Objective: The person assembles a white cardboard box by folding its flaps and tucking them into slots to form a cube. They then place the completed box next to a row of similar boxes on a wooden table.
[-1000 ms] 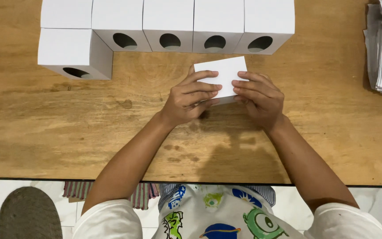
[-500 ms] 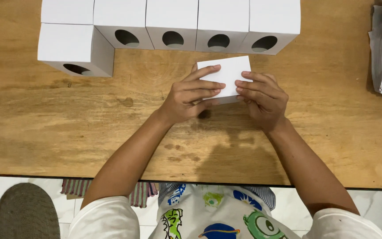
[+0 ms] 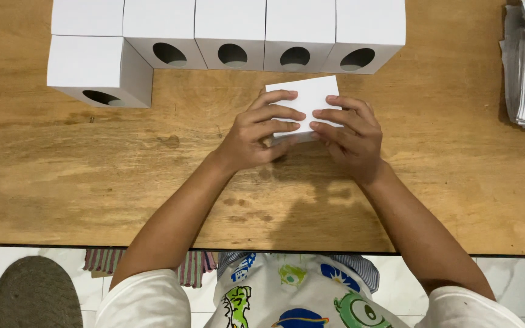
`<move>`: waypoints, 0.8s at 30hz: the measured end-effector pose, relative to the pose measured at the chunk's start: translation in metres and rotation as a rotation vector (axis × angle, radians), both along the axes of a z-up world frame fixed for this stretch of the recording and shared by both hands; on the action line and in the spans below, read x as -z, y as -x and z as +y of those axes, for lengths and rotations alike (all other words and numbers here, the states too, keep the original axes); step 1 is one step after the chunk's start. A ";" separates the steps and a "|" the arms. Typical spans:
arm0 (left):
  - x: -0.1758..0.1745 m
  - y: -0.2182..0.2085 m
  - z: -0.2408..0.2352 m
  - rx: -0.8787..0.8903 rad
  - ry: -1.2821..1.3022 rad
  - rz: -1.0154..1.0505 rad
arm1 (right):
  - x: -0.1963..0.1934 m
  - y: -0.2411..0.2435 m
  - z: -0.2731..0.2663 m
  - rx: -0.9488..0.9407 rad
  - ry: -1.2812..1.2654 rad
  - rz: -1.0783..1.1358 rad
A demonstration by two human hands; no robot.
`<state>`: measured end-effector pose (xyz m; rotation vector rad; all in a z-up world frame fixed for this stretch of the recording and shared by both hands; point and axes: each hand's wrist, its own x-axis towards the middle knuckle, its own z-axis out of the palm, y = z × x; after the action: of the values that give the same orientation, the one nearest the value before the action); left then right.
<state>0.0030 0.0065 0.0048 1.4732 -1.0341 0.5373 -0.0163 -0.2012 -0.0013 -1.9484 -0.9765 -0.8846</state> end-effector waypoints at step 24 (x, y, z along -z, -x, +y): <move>0.032 0.000 -0.001 -0.119 -0.137 0.194 | -0.007 -0.001 -0.003 -0.027 -0.043 0.021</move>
<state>0.0035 0.0050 -0.0270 1.6809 -0.8476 0.4039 -0.0156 -0.2041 0.0055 -1.9006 -0.9622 -0.8617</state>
